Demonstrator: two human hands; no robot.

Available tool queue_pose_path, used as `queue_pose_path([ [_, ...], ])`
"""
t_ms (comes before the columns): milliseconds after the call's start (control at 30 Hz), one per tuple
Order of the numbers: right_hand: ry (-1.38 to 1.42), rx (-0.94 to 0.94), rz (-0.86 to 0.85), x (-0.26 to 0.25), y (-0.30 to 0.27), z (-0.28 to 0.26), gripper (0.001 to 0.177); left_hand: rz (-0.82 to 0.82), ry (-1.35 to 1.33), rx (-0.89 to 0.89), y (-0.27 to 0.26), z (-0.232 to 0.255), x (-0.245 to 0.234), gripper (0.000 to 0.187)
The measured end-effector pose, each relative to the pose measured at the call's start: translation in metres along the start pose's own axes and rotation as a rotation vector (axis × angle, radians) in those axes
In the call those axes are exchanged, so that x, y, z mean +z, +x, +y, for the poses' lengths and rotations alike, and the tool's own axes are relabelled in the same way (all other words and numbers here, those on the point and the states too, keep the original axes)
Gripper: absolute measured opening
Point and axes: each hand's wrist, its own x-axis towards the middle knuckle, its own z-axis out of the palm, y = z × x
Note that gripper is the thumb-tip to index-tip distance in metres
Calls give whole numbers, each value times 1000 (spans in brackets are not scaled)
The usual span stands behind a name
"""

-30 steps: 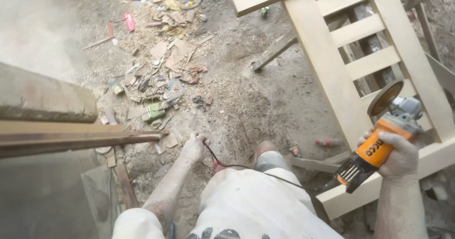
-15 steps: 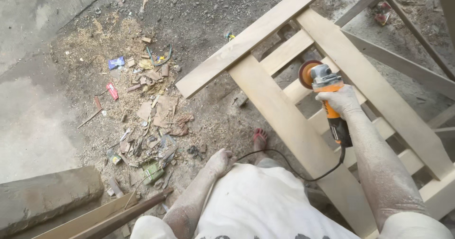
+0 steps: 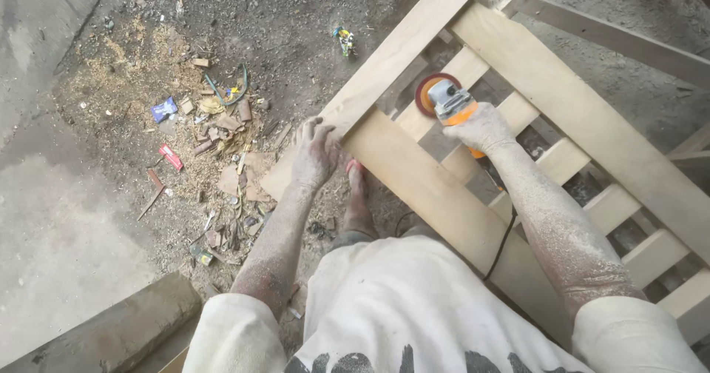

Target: The person uses an orbital sander to smooth the surfaces of a wooden chair frame. They move the sander along the legs, seat slats, and backrest slats, generating sawdust as they work.

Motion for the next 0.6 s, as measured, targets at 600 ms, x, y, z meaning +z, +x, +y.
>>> queue_pose_path([
  [600, -85, 111, 7, 34, -11, -62, 44, -152, -50, 12, 71, -37, 17, 58],
])
